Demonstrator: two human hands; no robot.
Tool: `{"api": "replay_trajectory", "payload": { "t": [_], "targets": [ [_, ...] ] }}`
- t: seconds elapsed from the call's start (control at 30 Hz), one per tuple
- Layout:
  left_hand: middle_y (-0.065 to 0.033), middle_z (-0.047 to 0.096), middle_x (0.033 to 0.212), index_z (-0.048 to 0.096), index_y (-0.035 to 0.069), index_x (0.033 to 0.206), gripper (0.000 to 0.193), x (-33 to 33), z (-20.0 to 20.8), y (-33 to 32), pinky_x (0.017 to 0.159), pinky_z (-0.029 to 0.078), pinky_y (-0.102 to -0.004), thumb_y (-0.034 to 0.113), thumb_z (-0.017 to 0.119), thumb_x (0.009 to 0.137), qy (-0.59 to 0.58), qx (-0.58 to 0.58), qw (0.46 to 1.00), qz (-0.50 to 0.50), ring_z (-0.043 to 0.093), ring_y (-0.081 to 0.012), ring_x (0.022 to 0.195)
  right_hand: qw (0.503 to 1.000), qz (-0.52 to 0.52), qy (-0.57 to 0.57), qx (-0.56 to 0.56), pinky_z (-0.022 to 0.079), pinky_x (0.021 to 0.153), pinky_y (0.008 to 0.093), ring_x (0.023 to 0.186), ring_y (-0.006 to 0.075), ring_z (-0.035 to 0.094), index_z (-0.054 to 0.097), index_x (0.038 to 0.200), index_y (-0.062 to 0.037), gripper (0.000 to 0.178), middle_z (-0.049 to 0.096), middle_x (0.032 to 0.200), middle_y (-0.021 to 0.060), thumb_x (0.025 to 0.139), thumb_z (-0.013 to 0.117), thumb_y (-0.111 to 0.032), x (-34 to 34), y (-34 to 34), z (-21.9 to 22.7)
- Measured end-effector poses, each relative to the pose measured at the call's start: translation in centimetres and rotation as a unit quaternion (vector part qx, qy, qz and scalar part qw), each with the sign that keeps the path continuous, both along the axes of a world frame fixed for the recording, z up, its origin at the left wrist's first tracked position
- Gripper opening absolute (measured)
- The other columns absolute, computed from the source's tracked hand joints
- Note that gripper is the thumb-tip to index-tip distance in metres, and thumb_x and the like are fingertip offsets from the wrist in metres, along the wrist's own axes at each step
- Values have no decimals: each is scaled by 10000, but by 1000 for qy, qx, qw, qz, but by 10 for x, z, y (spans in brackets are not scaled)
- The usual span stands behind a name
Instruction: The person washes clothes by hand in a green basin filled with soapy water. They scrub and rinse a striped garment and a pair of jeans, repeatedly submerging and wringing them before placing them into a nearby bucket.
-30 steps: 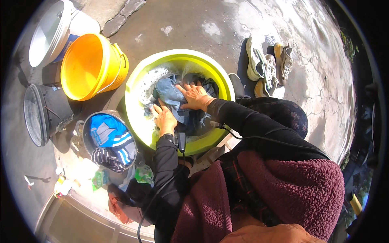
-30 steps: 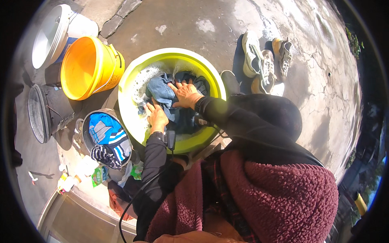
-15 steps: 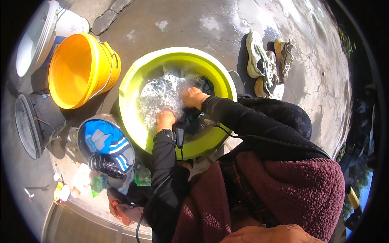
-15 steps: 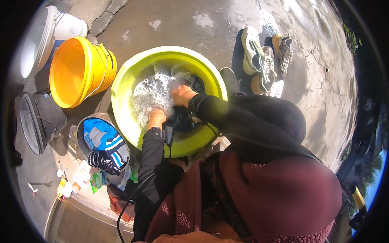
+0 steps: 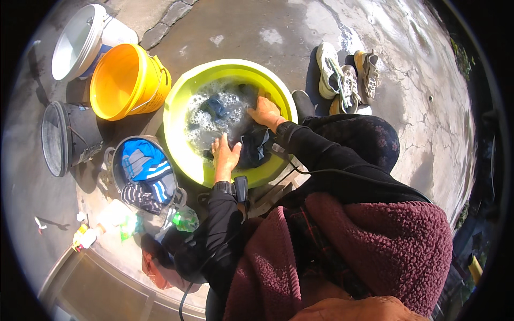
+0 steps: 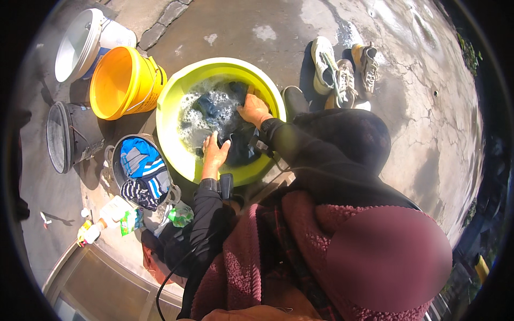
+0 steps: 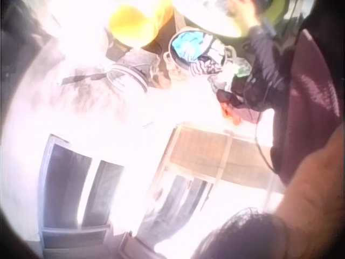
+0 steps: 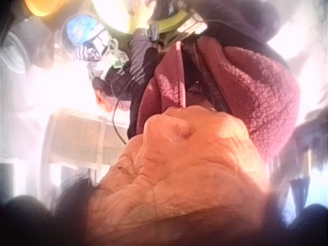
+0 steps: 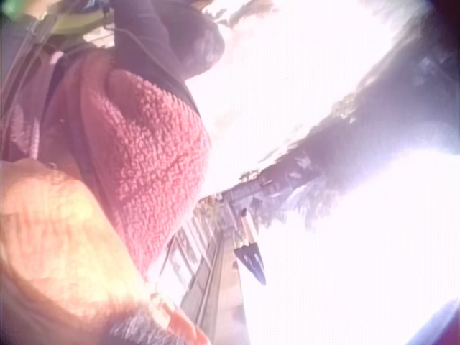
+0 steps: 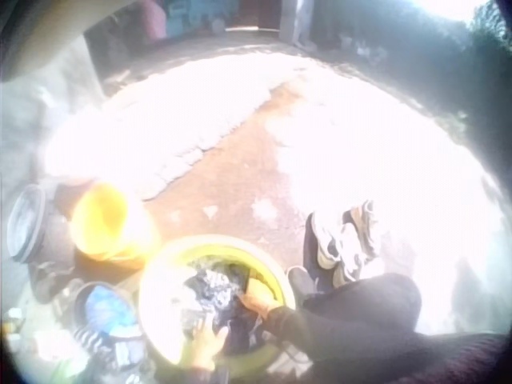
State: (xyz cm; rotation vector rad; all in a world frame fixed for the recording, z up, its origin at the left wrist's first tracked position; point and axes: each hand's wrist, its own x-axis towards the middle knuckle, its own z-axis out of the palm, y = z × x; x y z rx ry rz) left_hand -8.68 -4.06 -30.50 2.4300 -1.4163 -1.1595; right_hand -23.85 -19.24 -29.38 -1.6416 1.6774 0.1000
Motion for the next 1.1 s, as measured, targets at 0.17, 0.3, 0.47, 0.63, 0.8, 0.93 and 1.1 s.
{"api": "replay_trajectory", "payload": {
  "t": [0.17,0.3,0.47,0.63,0.8,0.93,1.1],
  "targets": [
    [-264,413,1435,367,79,1452,715,-16,17,16,1115,317,-423,281,681,842,32,36,999,10,377,-396,1349,991,-78,-52,97,496,892,380,1034,360,643,615,1148,87,611,656,1093,263,690,764,-288,-10,10,1],
    [-256,473,1386,365,25,1442,744,-16,45,8,1068,374,-379,191,708,804,146,18,986,73,462,-352,1294,975,-107,-164,101,479,932,350,1060,330,631,564,1249,83,658,643,1133,254,698,746,-228,-2,18,30],
    [-136,580,1282,417,12,1388,660,-29,85,-4,999,425,-346,94,701,798,353,-92,918,155,560,-237,1167,955,-88,-279,57,458,978,370,1120,331,607,595,1241,-6,578,645,1164,217,733,729,-248,20,19,88],
    [-84,616,1215,488,25,1346,513,-20,96,-1,979,432,-314,13,626,852,416,-160,858,255,559,-176,1131,950,95,-285,-84,470,947,426,1100,367,593,570,1249,-42,559,638,1153,201,751,688,-267,28,27,137],
    [-100,618,1212,484,46,1353,458,18,88,14,912,457,-345,182,572,925,377,-101,770,505,585,-190,1064,936,269,-200,-108,488,902,449,1066,389,583,488,1333,-81,627,572,1144,186,756,691,-216,31,44,128],
    [-148,631,1192,474,20,1345,498,26,74,22,852,473,-331,252,597,921,384,-109,771,496,611,-229,1062,914,378,-139,-40,480,929,438,1095,379,576,561,1280,-93,538,562,1215,178,757,638,-188,27,74,94],
    [-143,629,1195,479,-3,1343,538,19,50,22,813,471,-299,256,629,895,264,-80,858,434,620,-230,1054,912,387,-105,84,467,920,431,1087,363,563,641,1059,-78,313,606,1146,133,751,587,-96,23,76,74]
  ]
}}
